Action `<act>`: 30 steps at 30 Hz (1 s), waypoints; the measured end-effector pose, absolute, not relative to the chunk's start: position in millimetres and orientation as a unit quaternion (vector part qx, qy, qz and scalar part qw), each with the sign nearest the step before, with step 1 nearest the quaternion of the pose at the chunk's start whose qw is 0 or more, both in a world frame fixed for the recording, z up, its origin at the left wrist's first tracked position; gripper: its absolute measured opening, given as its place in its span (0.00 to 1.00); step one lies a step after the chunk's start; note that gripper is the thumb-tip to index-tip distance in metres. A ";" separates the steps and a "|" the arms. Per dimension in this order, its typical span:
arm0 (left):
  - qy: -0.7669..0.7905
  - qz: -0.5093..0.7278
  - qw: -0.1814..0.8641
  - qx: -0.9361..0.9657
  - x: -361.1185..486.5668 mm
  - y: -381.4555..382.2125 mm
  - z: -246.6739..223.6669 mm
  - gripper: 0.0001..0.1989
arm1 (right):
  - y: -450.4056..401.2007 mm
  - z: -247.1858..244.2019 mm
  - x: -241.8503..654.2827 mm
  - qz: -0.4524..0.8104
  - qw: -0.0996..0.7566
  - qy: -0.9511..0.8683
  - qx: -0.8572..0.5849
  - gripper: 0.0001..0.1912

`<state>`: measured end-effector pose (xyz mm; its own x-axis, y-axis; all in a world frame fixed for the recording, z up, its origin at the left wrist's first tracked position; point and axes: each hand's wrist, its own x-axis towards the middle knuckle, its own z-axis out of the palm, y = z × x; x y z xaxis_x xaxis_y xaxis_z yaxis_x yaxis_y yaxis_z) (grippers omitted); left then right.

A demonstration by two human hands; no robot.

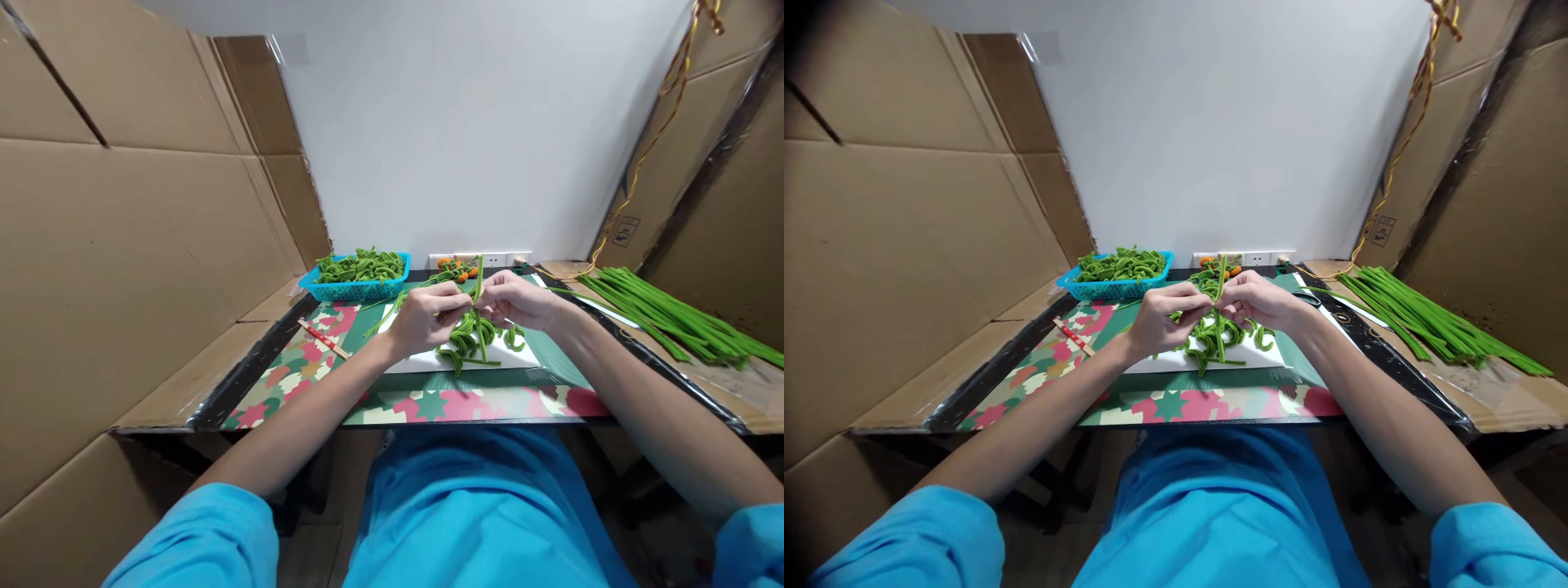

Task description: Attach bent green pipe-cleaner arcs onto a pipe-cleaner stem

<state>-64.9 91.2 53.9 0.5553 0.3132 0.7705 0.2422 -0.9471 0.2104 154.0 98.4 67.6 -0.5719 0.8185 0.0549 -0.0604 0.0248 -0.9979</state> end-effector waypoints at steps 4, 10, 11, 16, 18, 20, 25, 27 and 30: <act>0.276 0.493 0.241 0.789 -61.7 92.7 53.5 0.10 | 98.5 59.4 153.4 0.476 0.427 -0.716 -0.279 0.15; 0.336 0.487 0.473 0.653 -65.6 100.4 54.3 0.19 | 95.4 46.3 153.6 -0.047 0.526 -0.811 -0.252 0.08; 0.333 0.481 0.491 0.645 -66.3 100.8 54.5 0.19 | 95.9 45.0 155.4 -0.110 0.508 -0.822 -0.232 0.09; 0.321 0.454 0.525 0.645 -68.1 97.3 59.8 0.19 | 100.3 42.9 163.2 -0.279 0.431 -0.843 -0.158 0.10; 0.314 0.444 0.527 0.653 -68.8 95.0 63.2 0.19 | 101.3 43.5 164.4 -0.304 0.412 -0.847 -0.139 0.11; 0.313 0.436 0.522 0.663 -69.8 93.6 66.1 0.18 | 101.4 44.5 164.4 -0.323 0.393 -0.852 -0.124 0.12; 0.297 0.436 0.451 0.720 -72.4 92.1 69.7 0.15 | 95.7 42.7 158.6 -0.292 0.385 -0.864 -0.142 0.12; 0.286 0.441 0.386 0.758 -72.4 90.0 71.4 0.14 | 90.2 40.0 152.8 -0.223 0.425 -0.859 -0.178 0.12; 0.279 0.450 0.234 0.815 -72.5 86.1 74.8 0.11 | 82.5 39.1 140.5 -0.033 0.513 -0.822 -0.246 0.11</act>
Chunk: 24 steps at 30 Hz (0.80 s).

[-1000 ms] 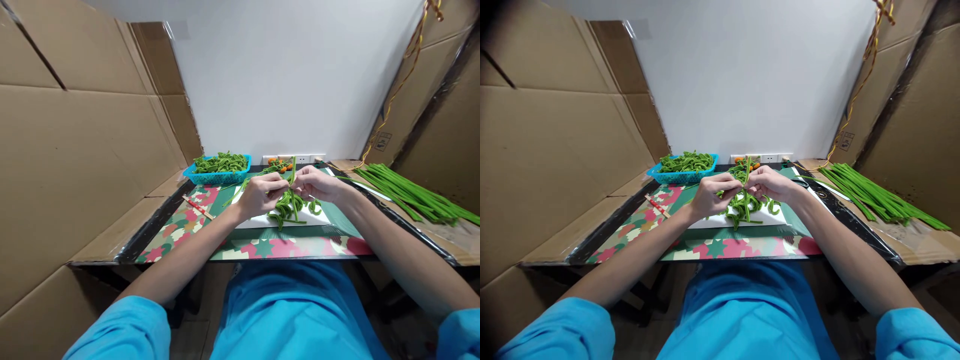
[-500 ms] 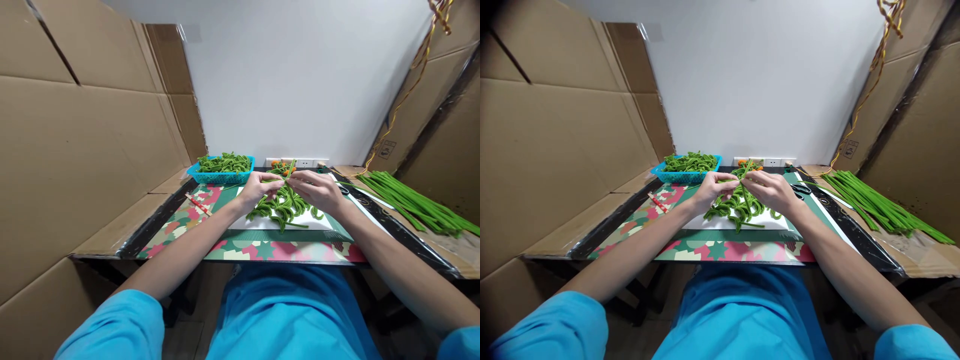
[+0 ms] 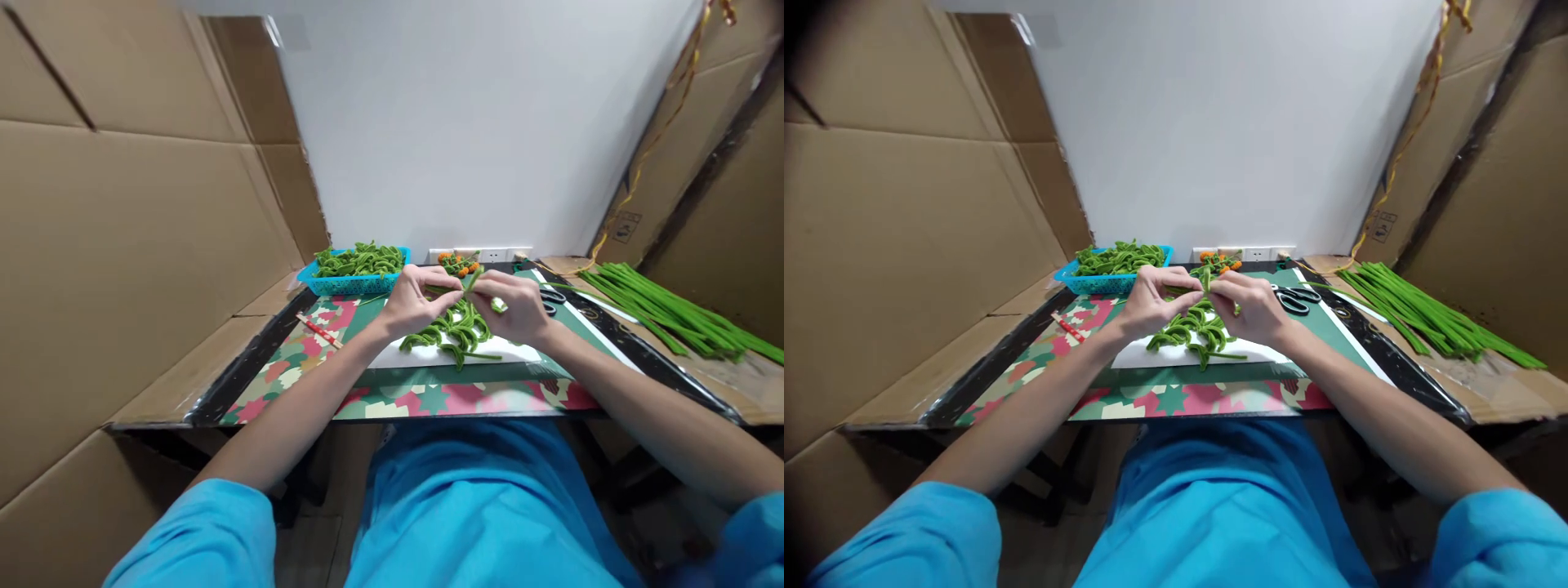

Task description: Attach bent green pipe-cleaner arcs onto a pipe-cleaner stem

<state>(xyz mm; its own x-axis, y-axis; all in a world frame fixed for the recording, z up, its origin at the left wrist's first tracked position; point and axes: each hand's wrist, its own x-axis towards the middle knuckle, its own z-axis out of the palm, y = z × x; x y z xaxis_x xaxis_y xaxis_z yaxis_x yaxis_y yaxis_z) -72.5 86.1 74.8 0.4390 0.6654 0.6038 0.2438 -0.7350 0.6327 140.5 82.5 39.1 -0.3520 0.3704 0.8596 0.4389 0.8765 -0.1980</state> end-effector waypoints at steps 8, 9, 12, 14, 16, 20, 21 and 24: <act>0.257 0.392 0.022 0.883 -76.5 91.1 69.8 0.08 | 91.7 59.4 133.4 0.560 0.430 -0.643 -0.297 0.21; 0.265 0.406 0.043 0.874 -75.0 91.8 68.7 0.08 | 92.6 59.6 135.1 0.544 0.434 -0.655 -0.293 0.21; 0.314 0.448 0.184 0.817 -68.7 93.5 66.8 0.09 | 93.0 56.8 137.0 0.445 0.478 -0.698 -0.293 0.20; 0.346 0.453 0.299 0.765 -65.8 95.3 66.4 0.13 | 92.8 54.8 136.2 0.389 0.502 -0.710 -0.303 0.19; 0.361 0.454 0.380 0.721 -65.6 98.1 66.2 0.18 | 93.5 53.8 135.7 0.352 0.528 -0.708 -0.309 0.17; 0.353 0.474 0.461 0.662 -70.5 104.5 66.0 0.24 | 98.3 52.1 139.3 0.305 0.575 -0.691 -0.314 0.14; 0.352 0.475 0.474 0.653 -71.7 105.6 66.0 0.25 | 99.7 51.3 140.5 0.297 0.579 -0.691 -0.315 0.14; 0.357 0.466 0.505 0.633 -73.1 106.7 65.7 0.26 | 101.4 48.9 141.9 0.274 0.575 -0.703 -0.317 0.15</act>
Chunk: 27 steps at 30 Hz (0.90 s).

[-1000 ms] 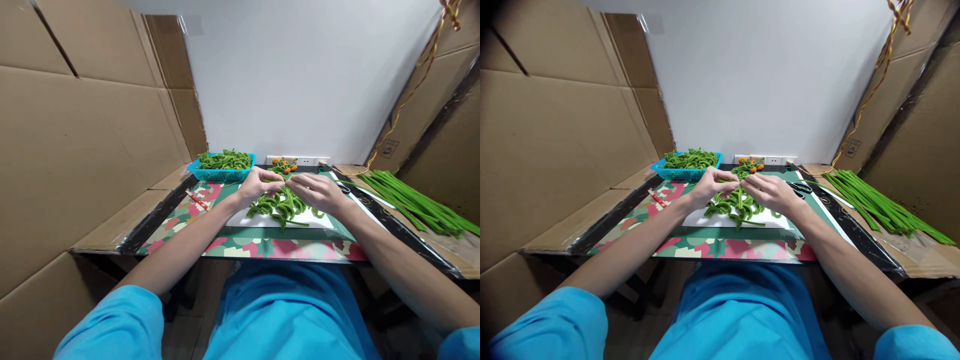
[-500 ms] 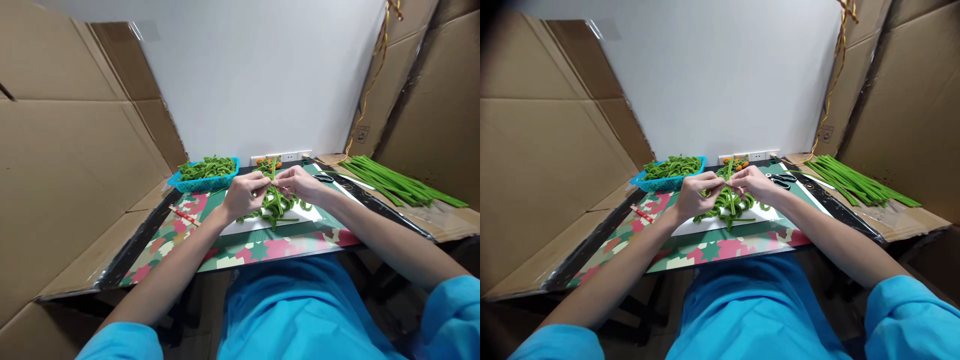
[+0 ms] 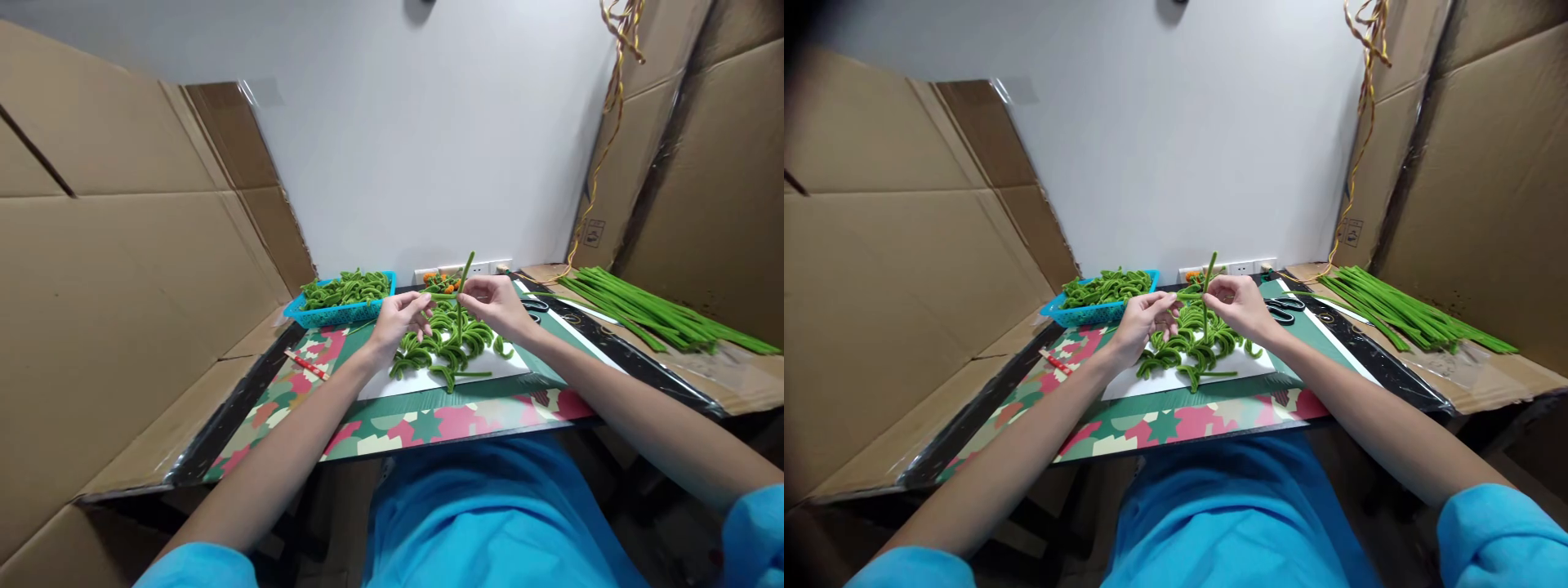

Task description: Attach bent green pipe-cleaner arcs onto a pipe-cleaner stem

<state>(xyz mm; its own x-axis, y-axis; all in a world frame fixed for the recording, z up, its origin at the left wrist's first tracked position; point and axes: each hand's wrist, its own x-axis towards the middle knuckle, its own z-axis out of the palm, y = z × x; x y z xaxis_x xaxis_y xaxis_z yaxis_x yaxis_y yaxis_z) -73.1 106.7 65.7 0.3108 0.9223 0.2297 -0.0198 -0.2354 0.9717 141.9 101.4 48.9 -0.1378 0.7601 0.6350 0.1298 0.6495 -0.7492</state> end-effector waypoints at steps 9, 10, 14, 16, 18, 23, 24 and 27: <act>0.345 0.451 0.538 0.623 -72.0 103.7 64.5 0.23 | 95.9 48.9 136.8 0.274 0.561 -0.712 -0.321 0.23; 0.342 0.449 0.528 0.635 -72.7 103.8 64.9 0.23 | 97.3 48.6 137.1 0.296 0.557 -0.705 -0.324 0.23; 0.336 0.430 0.479 0.687 -76.0 105.4 66.6 0.24 | 105.8 46.7 139.8 0.472 0.526 -0.633 -0.315 0.25; 0.336 0.423 0.469 0.699 -77.0 106.6 66.4 0.24 | 108.5 46.7 141.9 0.544 0.500 -0.604 -0.300 0.26; 0.331 0.423 0.471 0.700 -77.5 107.7 65.5 0.25 | 108.7 47.4 144.2 0.559 0.487 -0.603 -0.293 0.26; 0.343 0.457 0.459 0.680 -78.3 109.4 62.7 0.23 | 104.6 49.1 147.9 0.469 0.509 -0.659 -0.294 0.26; 0.347 0.463 0.456 0.676 -78.4 109.6 62.4 0.23 | 104.1 48.8 147.8 0.457 0.511 -0.665 -0.296 0.26; 0.345 0.476 0.462 0.664 -77.5 109.4 61.3 0.23 | 104.3 46.7 145.4 0.473 0.513 -0.652 -0.297 0.25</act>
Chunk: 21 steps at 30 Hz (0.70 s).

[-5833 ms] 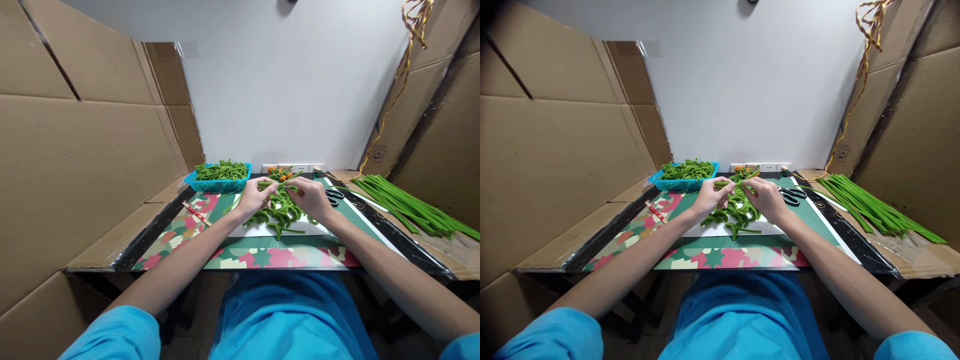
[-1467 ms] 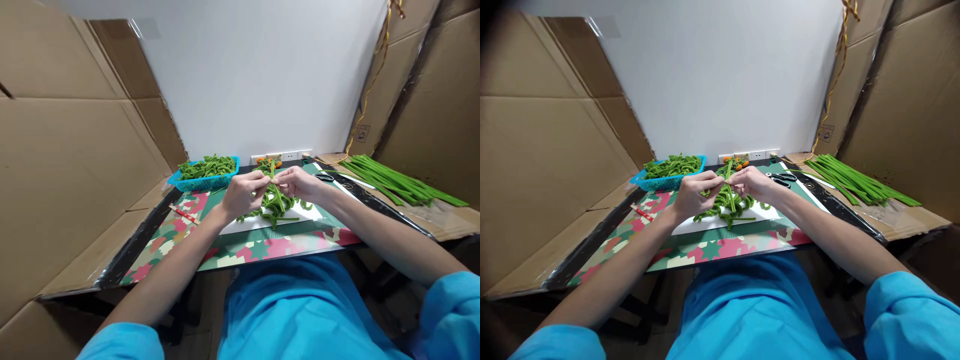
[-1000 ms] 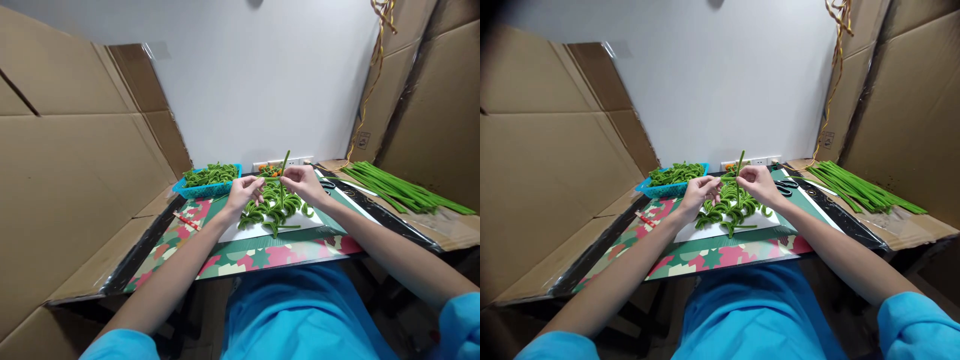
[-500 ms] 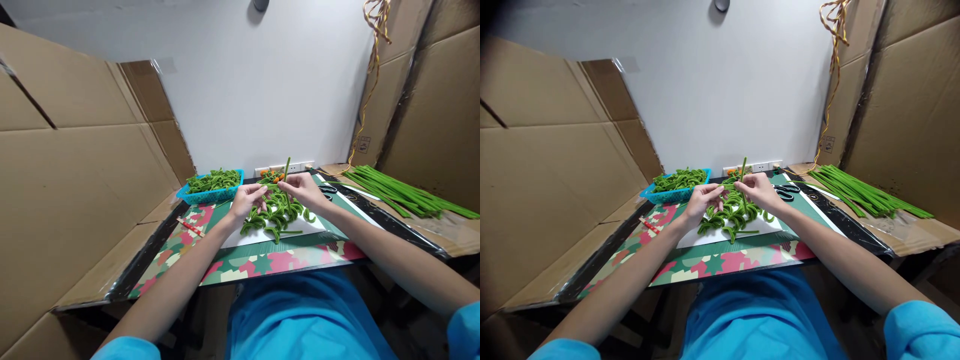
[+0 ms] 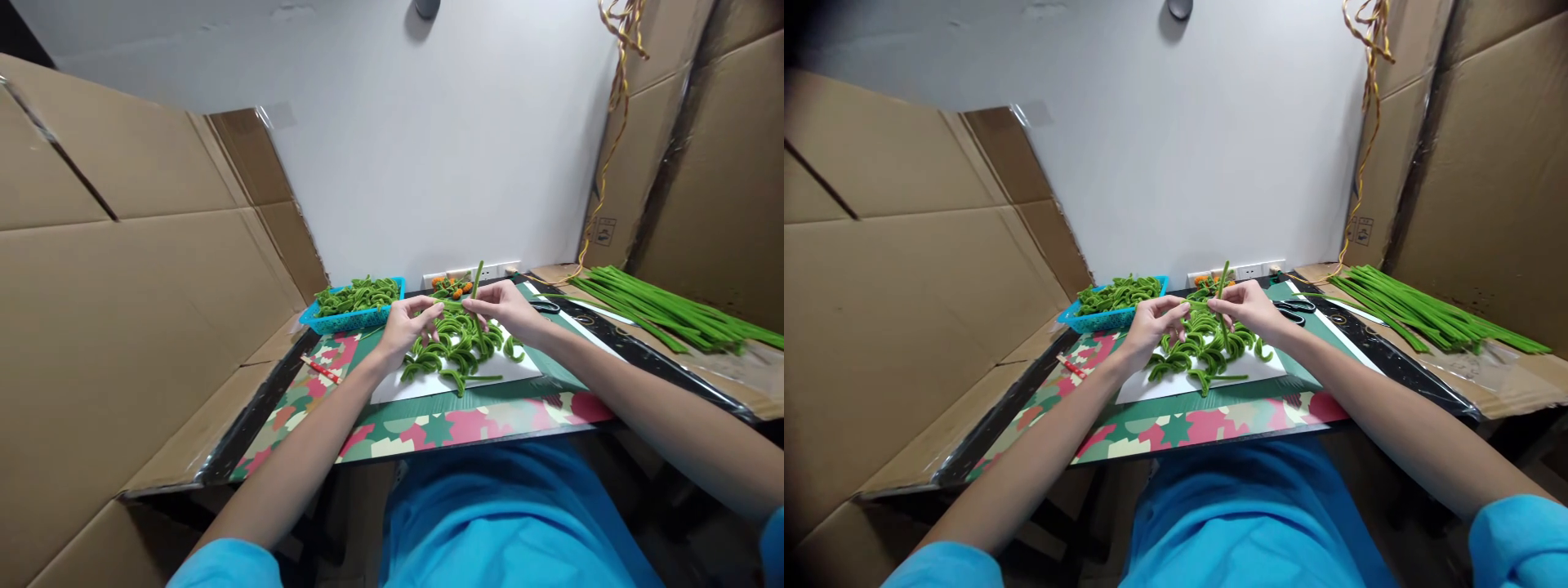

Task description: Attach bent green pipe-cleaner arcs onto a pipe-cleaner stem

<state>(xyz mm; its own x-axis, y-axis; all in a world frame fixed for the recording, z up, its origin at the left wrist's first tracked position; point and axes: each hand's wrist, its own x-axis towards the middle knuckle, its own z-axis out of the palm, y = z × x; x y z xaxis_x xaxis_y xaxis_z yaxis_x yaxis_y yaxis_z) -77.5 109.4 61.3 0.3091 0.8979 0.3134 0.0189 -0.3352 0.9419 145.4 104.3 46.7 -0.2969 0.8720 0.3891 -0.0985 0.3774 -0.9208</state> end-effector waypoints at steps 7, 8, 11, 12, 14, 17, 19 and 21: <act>0.324 0.585 0.429 0.607 -68.0 104.8 54.7 0.26 | 107.9 45.2 137.7 0.680 0.464 -0.516 -0.237 0.20; 0.324 0.592 0.425 0.603 -67.1 104.3 53.7 0.26 | 108.3 45.4 137.9 0.690 0.456 -0.510 -0.237 0.20; 0.329 0.593 0.426 0.600 -66.1 103.2 52.0 0.26 | 109.2 44.4 140.2 0.666 0.464 -0.525 -0.256 0.21; 0.332 0.589 0.430 0.599 -66.2 102.9 51.8 0.26 | 109.4 43.5 141.0 0.652 0.471 -0.532 -0.262 0.21; 0.337 0.584 0.439 0.594 -66.3 102.8 51.6 0.25 | 109.9 41.2 142.0 0.642 0.477 -0.538 -0.268 0.23; 0.338 0.588 0.448 0.582 -65.5 103.3 50.7 0.26 | 110.3 38.1 141.7 0.676 0.448 -0.527 -0.255 0.22; 0.334 0.596 0.448 0.576 -64.3 103.7 49.1 0.26 | 110.0 37.4 141.0 0.700 0.429 -0.517 -0.243 0.21; 0.331 0.604 0.445 0.573 -62.9 104.0 46.8 0.26 | 109.2 38.1 140.9 0.703 0.424 -0.516 -0.246 0.21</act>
